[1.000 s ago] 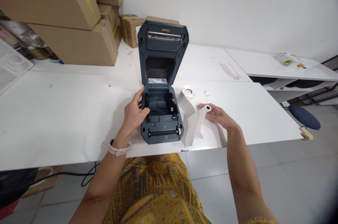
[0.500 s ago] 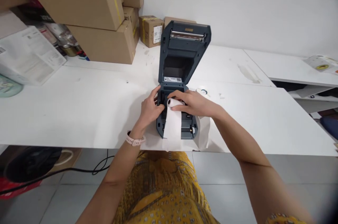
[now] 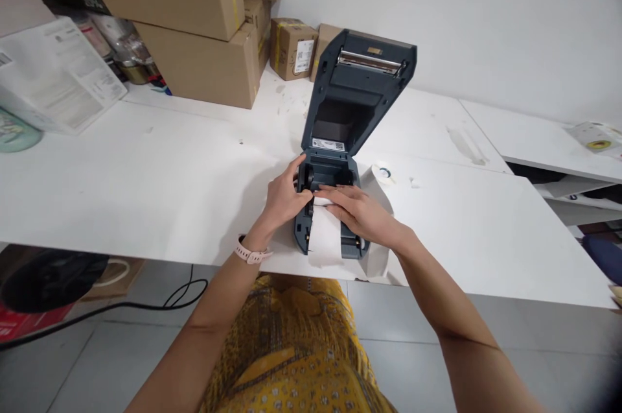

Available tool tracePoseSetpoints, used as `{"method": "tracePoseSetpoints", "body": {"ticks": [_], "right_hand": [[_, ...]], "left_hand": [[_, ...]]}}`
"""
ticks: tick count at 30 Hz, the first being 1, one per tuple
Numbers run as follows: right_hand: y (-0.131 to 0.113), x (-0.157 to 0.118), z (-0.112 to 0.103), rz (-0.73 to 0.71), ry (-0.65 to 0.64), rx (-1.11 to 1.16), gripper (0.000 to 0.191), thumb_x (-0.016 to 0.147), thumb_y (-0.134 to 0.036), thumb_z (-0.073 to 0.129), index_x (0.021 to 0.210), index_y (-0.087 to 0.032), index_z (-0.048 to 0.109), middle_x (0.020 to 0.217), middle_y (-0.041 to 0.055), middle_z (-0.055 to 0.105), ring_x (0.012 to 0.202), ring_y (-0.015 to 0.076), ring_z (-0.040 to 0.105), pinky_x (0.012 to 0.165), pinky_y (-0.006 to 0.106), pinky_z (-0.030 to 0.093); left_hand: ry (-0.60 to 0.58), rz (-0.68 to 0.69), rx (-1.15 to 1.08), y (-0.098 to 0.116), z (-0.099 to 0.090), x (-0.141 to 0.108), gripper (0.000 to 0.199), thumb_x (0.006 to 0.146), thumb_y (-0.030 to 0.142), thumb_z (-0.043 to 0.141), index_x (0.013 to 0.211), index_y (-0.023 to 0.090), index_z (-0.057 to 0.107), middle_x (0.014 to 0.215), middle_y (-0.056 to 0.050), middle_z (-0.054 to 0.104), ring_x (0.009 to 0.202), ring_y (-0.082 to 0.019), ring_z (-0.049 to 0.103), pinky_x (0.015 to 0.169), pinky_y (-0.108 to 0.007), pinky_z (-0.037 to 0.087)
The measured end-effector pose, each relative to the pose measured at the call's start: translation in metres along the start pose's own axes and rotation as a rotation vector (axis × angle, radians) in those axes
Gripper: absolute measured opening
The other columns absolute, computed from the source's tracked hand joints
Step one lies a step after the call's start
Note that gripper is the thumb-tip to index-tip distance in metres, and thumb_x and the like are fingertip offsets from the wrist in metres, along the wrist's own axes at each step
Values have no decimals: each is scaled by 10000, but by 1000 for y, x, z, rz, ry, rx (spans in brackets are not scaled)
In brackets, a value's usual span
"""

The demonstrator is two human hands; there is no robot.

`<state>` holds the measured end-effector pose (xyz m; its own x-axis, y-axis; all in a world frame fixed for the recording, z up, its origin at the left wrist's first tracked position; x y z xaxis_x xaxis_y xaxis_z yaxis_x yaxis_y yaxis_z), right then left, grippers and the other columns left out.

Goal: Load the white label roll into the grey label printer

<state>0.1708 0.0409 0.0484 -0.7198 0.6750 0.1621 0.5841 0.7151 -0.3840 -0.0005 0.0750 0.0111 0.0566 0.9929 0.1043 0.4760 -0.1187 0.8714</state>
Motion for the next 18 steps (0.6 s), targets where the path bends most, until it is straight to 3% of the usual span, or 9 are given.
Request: {"method": "tracePoseSetpoints", "body": {"ticks": [5, 8, 10, 12, 15, 18], "right_hand": [[-9, -17, -3, -37, 67, 76, 324, 1084, -219, 445, 1266, -218, 712, 1520, 110, 632, 1484, 270, 528, 1160, 535, 517], [-17, -22, -6, -40, 59, 88, 325, 1075, -206, 455, 1248, -240, 728, 1484, 91, 664, 1436, 275, 562, 1133, 555, 538], [-21, -24, -5, -32, 27, 93, 308, 1080, -257, 475, 1270, -244, 718, 1465, 94, 676, 1408, 271, 583, 1129, 551, 541], [-22, -27, -4, -26, -17, 81, 342, 1061, -411, 543, 1314, -233, 689, 1511, 115, 637, 1455, 287, 544, 1172, 564, 499], [-18, -34, 3, -53, -124, 54, 763, 886, -697, 672, 1468, -214, 571, 1648, 160, 477, 1556, 338, 421, 1263, 617, 362], [-12, -42, 10, -103, -222, 32, 1121, 776, -786, 721, 1655, -224, 309, 1731, 178, 311, 1626, 346, 275, 1317, 630, 223]], "left_hand": [[-10, 4, -38, -2, 0, 0, 876, 719, 157, 603, 1576, 282, 471, 1400, -51, 708, 1296, -320, 672, 1135, -467, 511], [-16, 15, -62, -1, -1, 0, 877, 717, 144, 590, 1576, 272, 469, 1434, -53, 689, 1325, -313, 656, 1155, -455, 496], [-25, 8, -67, -1, -1, -1, 878, 719, 143, 587, 1579, 270, 464, 1457, -56, 674, 1328, -312, 655, 1154, -455, 495], [-25, 5, -65, 0, -1, -1, 876, 720, 144, 588, 1578, 269, 466, 1471, -55, 666, 1330, -311, 653, 1156, -457, 493], [-18, 7, -62, -2, -1, -1, 870, 717, 146, 591, 1569, 281, 475, 1469, -44, 669, 1316, -304, 664, 1152, -454, 498], [-7, 22, -66, -3, 0, 0, 869, 713, 146, 591, 1563, 289, 481, 1470, -39, 669, 1322, -302, 660, 1157, -455, 497]]}}
Point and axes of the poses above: each hand's wrist, its own x-axis towards the middle knuckle, its own z-axis out of the palm, y = z × x, the point moved 6 cm from there along x, towards the middle knuckle
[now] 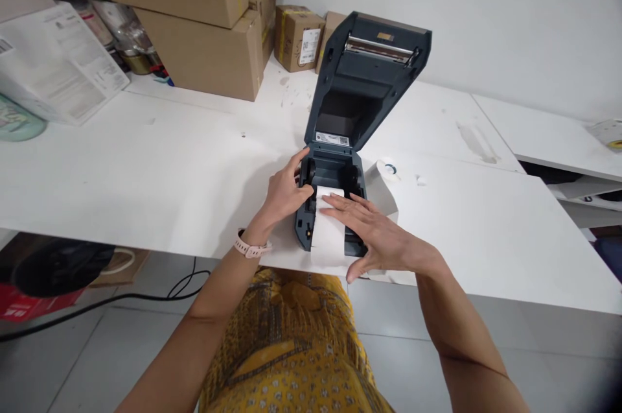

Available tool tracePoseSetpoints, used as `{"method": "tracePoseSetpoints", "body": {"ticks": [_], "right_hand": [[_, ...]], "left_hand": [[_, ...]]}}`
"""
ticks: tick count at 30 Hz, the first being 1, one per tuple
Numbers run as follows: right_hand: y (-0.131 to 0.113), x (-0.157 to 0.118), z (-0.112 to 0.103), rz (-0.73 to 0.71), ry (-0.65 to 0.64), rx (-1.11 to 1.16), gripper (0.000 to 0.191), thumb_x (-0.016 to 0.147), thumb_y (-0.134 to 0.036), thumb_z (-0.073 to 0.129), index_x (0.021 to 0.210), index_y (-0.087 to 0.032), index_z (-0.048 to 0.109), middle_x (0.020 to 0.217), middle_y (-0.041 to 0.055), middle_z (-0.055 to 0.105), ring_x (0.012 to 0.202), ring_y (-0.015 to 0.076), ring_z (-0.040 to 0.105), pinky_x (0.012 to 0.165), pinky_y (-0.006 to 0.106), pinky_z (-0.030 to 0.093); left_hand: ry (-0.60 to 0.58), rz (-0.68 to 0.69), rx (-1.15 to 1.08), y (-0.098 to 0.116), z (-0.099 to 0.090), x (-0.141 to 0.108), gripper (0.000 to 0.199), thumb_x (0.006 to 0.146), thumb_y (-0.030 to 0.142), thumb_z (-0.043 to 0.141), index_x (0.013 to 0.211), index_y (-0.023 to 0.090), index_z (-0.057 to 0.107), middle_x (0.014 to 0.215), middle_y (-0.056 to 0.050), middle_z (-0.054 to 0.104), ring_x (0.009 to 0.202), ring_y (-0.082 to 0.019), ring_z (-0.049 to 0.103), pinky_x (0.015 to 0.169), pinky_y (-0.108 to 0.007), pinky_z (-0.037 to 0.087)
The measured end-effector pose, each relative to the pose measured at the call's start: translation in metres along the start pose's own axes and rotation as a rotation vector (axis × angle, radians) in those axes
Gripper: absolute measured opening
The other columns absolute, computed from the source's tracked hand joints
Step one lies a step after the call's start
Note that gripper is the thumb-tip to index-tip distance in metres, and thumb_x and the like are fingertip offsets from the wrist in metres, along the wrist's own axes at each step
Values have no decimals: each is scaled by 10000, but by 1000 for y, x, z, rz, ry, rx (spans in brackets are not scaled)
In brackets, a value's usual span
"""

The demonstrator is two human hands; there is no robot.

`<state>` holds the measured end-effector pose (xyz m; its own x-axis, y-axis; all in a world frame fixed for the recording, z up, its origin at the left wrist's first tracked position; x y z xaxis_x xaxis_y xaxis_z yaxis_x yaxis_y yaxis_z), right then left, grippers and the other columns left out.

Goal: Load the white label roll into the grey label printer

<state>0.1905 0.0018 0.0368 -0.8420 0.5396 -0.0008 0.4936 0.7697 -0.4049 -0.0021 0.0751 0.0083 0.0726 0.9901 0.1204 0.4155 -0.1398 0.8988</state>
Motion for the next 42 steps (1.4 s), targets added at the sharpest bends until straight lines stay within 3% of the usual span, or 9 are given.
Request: {"method": "tracePoseSetpoints", "body": {"ticks": [2, 4, 7, 10, 14, 20, 24, 30, 42], "right_hand": [[3, -3, 3, -11, -15, -28, 1210, 784, -770, 727, 1701, -237, 145, 1745, 181, 265, 1640, 332, 233, 1328, 626, 179], [1, -5, 5, -9, 0, -58, 1174, 818, -745, 710, 1704, -259, 112, 1750, 170, 250, 1639, 325, 238, 1326, 628, 182], [-7, -4, 4, 5, 54, -83, 905, 933, -662, 637, 1673, -283, 276, 1750, 141, 259, 1628, 317, 273, 1313, 631, 236], [-16, -2, 2, 58, 133, -107, 504, 1073, -434, 510, 1554, -285, 515, 1705, 107, 381, 1593, 278, 369, 1291, 609, 321], [-24, -2, 1, 87, 241, -139, 366, 1091, -287, 465, 1370, -257, 700, 1639, 88, 492, 1547, 283, 450, 1256, 610, 395], [-26, -8, 2, 51, 264, -67, 358, 1070, -280, 514, 1379, -259, 694, 1645, 73, 477, 1579, 268, 394, 1284, 592, 369], [-26, -9, 2, 50, 264, -54, 387, 1039, -212, 526, 1380, -297, 688, 1642, 35, 486, 1548, 271, 450, 1282, 618, 361], [-33, -9, 3, 30, 240, -65, 724, 860, 17, 453, 1507, -281, 579, 1605, 38, 538, 1459, 265, 555, 1246, 624, 417], [-44, -18, 12, 42, 233, -90, 756, 886, -16, 455, 1607, -239, 425, 1680, 87, 421, 1590, 242, 361, 1276, 571, 399]], "left_hand": [[5, 11, -7, -1, 0, 0, 873, 707, 142, 593, 1562, 284, 484, 1474, -41, 666, 1332, -306, 653, 1167, -467, 492], [4, 18, -16, -1, 0, 0, 875, 705, 138, 595, 1560, 290, 485, 1467, -36, 671, 1329, -308, 656, 1164, -477, 497], [5, 33, -23, -1, 1, 0, 871, 707, 131, 595, 1555, 301, 489, 1454, -30, 681, 1323, -303, 661, 1159, -471, 506], [7, 33, -23, -2, 1, 0, 868, 713, 131, 592, 1557, 303, 487, 1460, -31, 677, 1297, -295, 679, 1144, -459, 521], [13, 41, -18, -3, 1, 0, 872, 715, 133, 594, 1563, 301, 483, 1488, -30, 656, 1327, -300, 660, 1154, -457, 515], [16, 50, -41, -3, 2, 0, 873, 720, 127, 581, 1568, 305, 473, 1498, -21, 648, 1366, -288, 635, 1154, -429, 518], [29, 32, -49, -2, 2, -1, 867, 715, 122, 599, 1553, 311, 484, 1472, -18, 670, 1352, -279, 644, 1144, -412, 530], [31, 43, -31, 2, 2, -1, 850, 731, 146, 627, 1555, 298, 481, 1508, -21, 642, 1360, -289, 633, 1161, -432, 516], [16, 41, 18, 5, 1, -3, 807, 788, 211, 649, 1567, 298, 456, 1509, -31, 641, 1321, -287, 654, 1160, -443, 500]]}}
Point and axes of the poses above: each hand's wrist, its own x-axis towards the middle knuckle, its own z-axis out of the palm, y = z × x, the point moved 6 cm from there along x, towards the middle knuckle
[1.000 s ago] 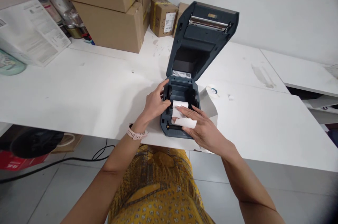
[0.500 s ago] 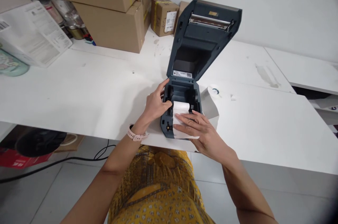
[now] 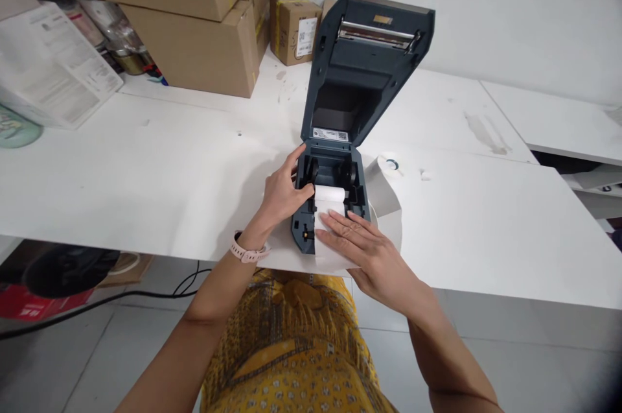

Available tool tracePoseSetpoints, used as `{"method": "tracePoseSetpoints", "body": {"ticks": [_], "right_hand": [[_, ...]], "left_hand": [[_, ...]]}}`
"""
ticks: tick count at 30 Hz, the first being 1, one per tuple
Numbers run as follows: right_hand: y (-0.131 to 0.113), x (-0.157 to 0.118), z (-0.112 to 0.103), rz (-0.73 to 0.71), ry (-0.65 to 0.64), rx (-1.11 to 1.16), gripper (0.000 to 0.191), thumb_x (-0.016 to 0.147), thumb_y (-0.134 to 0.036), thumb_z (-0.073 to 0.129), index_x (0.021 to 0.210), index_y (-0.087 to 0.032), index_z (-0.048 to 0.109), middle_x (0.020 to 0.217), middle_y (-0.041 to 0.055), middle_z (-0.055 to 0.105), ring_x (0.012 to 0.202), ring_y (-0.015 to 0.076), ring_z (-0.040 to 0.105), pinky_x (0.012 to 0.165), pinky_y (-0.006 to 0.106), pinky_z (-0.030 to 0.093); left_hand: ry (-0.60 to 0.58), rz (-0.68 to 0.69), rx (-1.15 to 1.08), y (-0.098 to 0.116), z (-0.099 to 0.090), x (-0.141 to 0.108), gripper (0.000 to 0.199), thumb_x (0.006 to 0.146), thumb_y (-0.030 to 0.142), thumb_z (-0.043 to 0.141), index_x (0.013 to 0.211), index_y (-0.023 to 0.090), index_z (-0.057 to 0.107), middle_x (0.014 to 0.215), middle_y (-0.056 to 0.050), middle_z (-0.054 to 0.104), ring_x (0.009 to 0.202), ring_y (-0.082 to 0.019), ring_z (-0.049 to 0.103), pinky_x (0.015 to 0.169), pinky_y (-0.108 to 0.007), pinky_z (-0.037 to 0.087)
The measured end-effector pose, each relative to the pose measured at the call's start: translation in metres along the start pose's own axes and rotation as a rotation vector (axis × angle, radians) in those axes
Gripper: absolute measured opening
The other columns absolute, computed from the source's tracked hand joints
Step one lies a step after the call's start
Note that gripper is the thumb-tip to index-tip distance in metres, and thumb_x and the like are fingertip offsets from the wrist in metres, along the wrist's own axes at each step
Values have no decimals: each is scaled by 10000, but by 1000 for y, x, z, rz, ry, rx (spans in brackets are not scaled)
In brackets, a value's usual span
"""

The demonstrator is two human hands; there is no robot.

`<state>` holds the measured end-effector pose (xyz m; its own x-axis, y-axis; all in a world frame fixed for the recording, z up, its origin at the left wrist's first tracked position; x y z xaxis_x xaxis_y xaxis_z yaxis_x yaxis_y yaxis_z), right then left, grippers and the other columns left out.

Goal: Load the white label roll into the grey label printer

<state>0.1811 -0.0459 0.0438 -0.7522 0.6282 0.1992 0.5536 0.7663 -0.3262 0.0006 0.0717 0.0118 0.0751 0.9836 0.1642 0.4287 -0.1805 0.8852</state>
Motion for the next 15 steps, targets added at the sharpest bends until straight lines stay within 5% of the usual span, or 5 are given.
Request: {"method": "tracePoseSetpoints", "body": {"ticks": [9, 15], "right_hand": [[0, -3, 4, 2, 42, 41, 823, 872, 5, 442, 1649, -246, 338, 1694, 98, 395, 1609, 249, 314, 1255, 572, 432], [2, -3, 1, 12, 42, 74, 691, 930, -16, 446, 1589, -227, 438, 1674, 96, 442, 1601, 232, 342, 1259, 547, 440]], "left_hand": [[18, 19, 7, -2, 1, 1, 791, 793, 235, 669, 1555, 298, 468, 1508, -30, 640, 1408, -302, 589, 1172, -434, 494], [9, 12, 36, -2, 1, 1, 792, 809, 266, 675, 1569, 289, 453, 1536, -39, 615, 1395, -310, 598, 1166, -447, 497]]}}
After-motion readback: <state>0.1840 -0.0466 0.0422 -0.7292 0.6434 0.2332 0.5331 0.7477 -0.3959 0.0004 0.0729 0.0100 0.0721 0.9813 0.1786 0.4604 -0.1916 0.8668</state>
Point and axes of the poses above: each hand's wrist, its own x-axis towards the middle knuckle, its own z-axis out of the palm, y = z × x, the point moved 6 cm from there along x, towards the middle knuckle
